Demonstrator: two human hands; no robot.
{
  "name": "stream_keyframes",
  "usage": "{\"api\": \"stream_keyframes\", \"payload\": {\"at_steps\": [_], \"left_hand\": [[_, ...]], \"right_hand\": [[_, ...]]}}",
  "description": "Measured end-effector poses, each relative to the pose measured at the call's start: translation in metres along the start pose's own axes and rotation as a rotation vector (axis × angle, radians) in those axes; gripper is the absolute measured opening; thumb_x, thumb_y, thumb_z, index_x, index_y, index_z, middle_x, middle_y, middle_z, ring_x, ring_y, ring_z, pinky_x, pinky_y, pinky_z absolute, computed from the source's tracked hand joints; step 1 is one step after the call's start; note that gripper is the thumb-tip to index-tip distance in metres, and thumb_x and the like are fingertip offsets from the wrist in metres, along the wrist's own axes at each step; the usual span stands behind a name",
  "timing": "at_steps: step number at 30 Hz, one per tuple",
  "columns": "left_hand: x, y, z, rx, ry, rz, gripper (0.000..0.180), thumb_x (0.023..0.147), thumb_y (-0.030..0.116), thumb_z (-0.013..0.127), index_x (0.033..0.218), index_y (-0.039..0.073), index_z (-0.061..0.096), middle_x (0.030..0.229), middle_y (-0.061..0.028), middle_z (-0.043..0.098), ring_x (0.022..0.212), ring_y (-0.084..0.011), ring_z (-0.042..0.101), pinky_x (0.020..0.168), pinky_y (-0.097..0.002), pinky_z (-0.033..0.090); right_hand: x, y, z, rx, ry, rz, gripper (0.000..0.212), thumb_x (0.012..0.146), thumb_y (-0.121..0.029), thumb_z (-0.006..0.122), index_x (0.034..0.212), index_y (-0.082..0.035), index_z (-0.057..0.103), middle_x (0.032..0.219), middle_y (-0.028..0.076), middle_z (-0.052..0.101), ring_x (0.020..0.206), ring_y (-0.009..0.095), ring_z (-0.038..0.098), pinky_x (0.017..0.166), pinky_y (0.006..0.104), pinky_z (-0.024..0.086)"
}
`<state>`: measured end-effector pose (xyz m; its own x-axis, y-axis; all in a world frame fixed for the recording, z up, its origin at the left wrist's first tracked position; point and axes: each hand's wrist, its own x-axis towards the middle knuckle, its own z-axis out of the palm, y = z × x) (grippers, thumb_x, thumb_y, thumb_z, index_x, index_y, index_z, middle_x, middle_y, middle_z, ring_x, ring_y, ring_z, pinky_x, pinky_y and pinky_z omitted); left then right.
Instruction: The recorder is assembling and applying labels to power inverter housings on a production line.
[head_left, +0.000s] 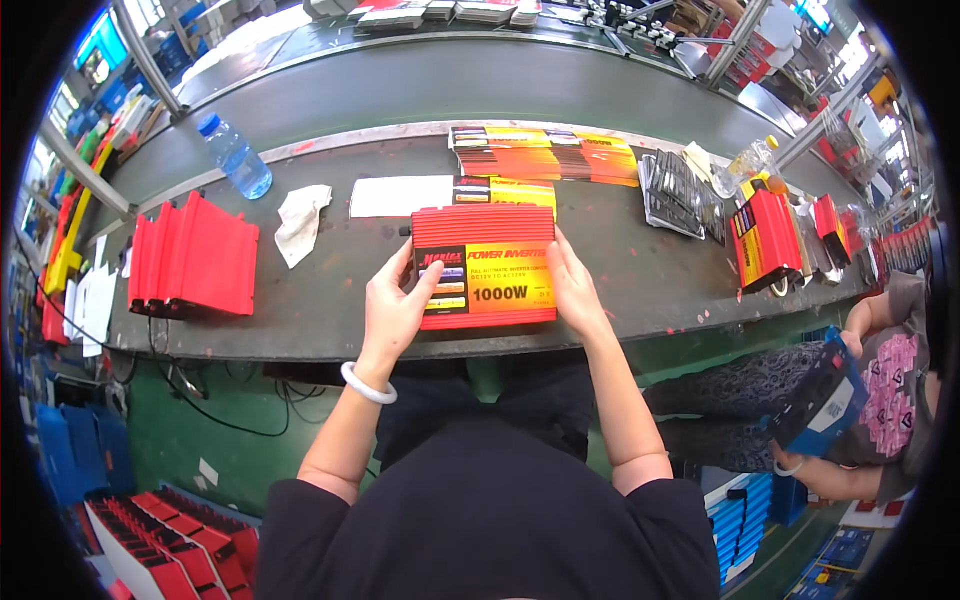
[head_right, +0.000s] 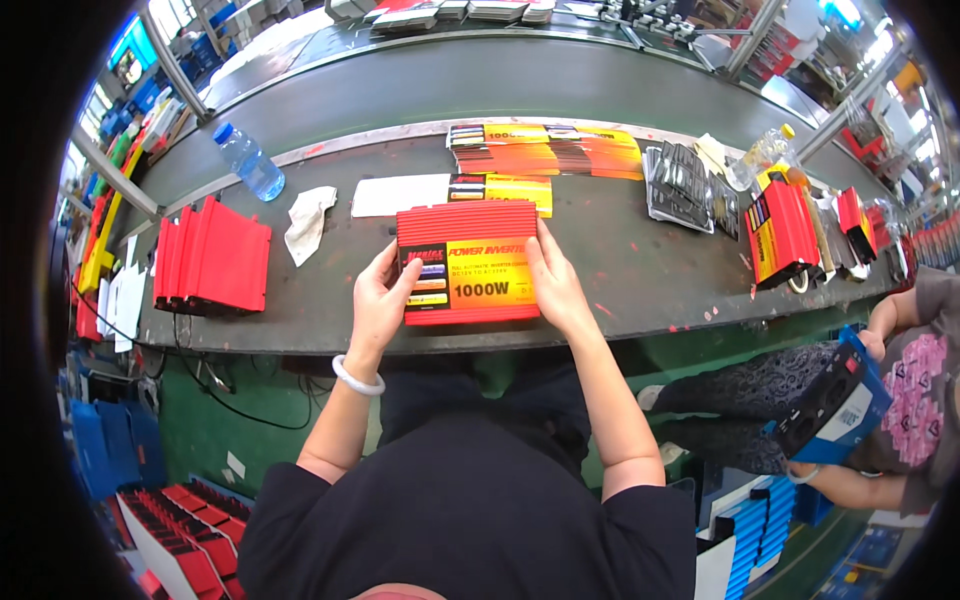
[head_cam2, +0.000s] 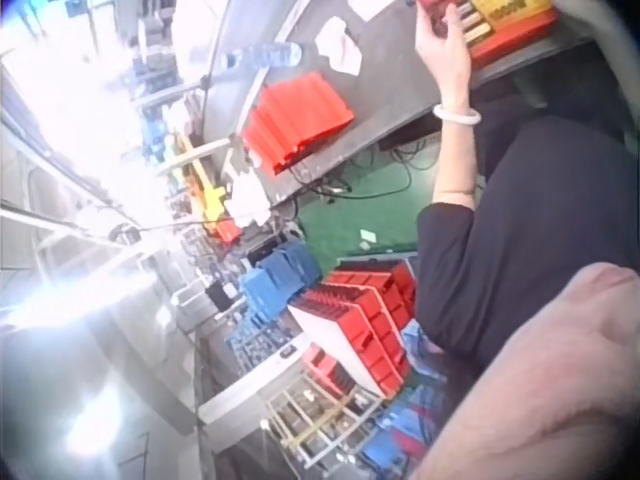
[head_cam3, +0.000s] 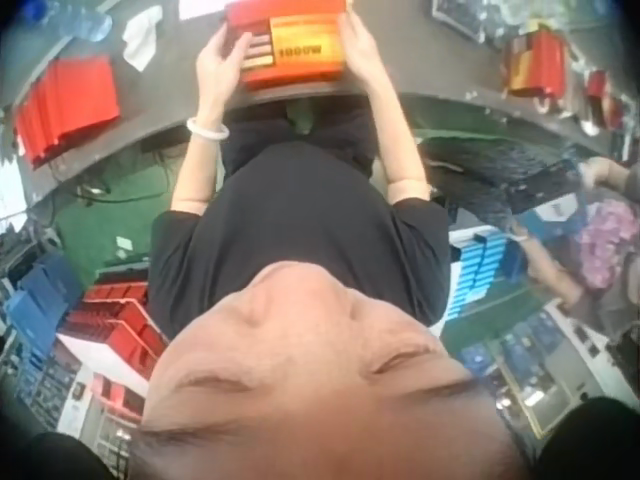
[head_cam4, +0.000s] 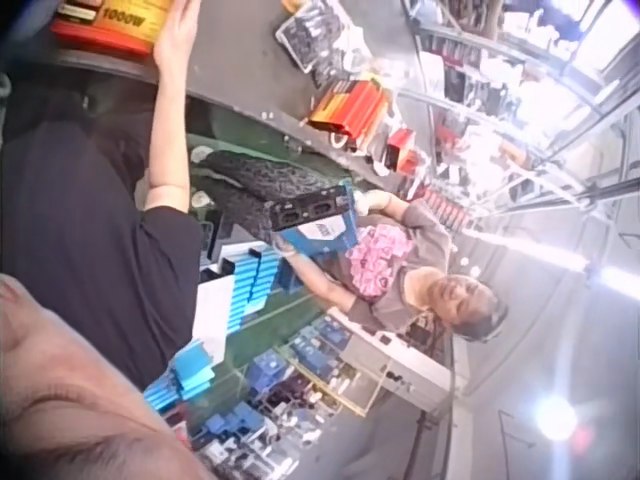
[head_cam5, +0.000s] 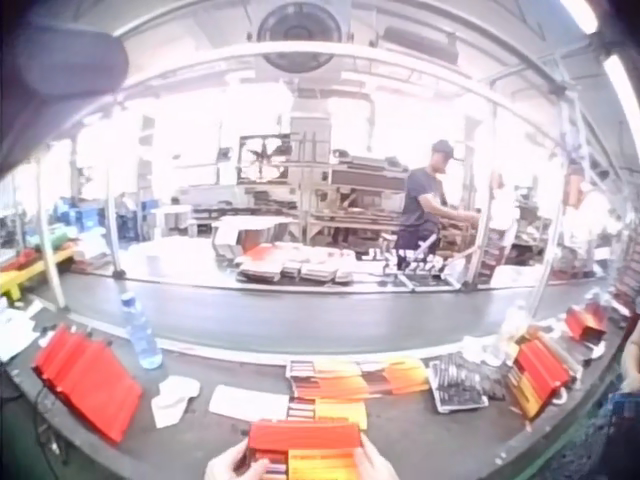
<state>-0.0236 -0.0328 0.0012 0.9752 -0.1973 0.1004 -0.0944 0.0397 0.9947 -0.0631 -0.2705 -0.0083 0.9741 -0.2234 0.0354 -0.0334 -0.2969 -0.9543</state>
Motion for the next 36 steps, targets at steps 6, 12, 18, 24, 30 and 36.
{"api": "stream_keyframes", "payload": {"at_steps": [6, 12, 18, 24, 30, 36], "left_hand": [[-0.018, 0.029, 0.023, 0.506, 0.203, 0.177, 0.073, 0.066, 0.029, 0.085, 0.123, -0.002, 0.051, 0.103, -0.0144, 0.066, 0.09, -0.0254, 0.067, 0.08, -0.0347, 0.052], [-0.018, 0.031, 0.013, 0.324, 0.222, 0.159, 0.063, 0.074, 0.025, 0.081, 0.122, -0.004, 0.05, 0.1, -0.0113, 0.067, 0.087, -0.0206, 0.067, 0.077, -0.0337, 0.053], [-0.003, 0.001, 0.008, 0.189, 0.191, 0.172, 0.03, 0.097, 0.017, 0.054, 0.114, -0.006, 0.062, 0.094, -0.0122, 0.07, 0.087, -0.0106, 0.061, 0.077, -0.0276, 0.049], [0.01, 0.015, 0.032, 0.01, -0.148, 0.292, 0.037, 0.102, 0.017, 0.044, 0.128, -0.008, 0.052, 0.119, -0.0125, 0.063, 0.108, -0.016, 0.059, 0.095, -0.0289, 0.045], [0.009, 0.03, 0.076, 0.166, -0.312, 0.342, 0.051, 0.089, 0.006, 0.057, 0.138, 0.0, 0.044, 0.137, -0.0141, 0.049, 0.118, -0.0238, 0.054, 0.1, -0.0359, 0.042], [0.019, 0.021, 0.079, 0.365, -0.407, 0.389, 0.043, 0.086, 0.006, 0.061, 0.129, 0.003, 0.054, 0.13, -0.0148, 0.056, 0.117, -0.0286, 0.056, 0.098, -0.0374, 0.044]], "right_hand": [[-0.027, -0.016, 0.006, 0.018, -0.025, -0.111, 0.067, 0.099, -0.037, 0.047, 0.149, -0.002, 0.021, 0.149, 0.02, 0.034, 0.137, 0.025, 0.035, 0.11, 0.0343, 0.029], [-0.042, -0.028, 0.013, 0.146, -0.001, -0.267, 0.076, 0.09, -0.008, 0.062, 0.15, -0.003, 0.016, 0.136, 0.016, 0.044, 0.125, 0.024, 0.047, 0.102, 0.0356, 0.041], [-0.037, -0.002, -0.008, 0.357, 0.008, -0.129, 0.086, 0.081, -0.002, 0.071, 0.148, -0.004, 0.018, 0.126, 0.014, 0.045, 0.115, 0.024, 0.052, 0.098, 0.037, 0.046], [-0.049, -0.017, -0.061, 0.476, -0.031, -0.021, 0.068, 0.075, -0.013, 0.081, 0.131, -0.002, 0.043, 0.122, 0.01, 0.055, 0.116, 0.019, 0.053, 0.098, 0.035, 0.046], [-0.103, -0.007, -0.135, 0.194, 0.537, -0.145, 0.067, 0.076, -0.004, 0.078, 0.132, -0.004, 0.042, 0.12, 0.008, 0.058, 0.11, 0.018, 0.058, 0.093, 0.0321, 0.049], [-0.118, 0.011, -0.178, -0.337, 1.136, -0.129, 0.067, 0.071, -0.007, 0.081, 0.127, -0.003, 0.045, 0.11, 0.01, 0.057, 0.1, 0.021, 0.058, 0.083, 0.0346, 0.05]]}}
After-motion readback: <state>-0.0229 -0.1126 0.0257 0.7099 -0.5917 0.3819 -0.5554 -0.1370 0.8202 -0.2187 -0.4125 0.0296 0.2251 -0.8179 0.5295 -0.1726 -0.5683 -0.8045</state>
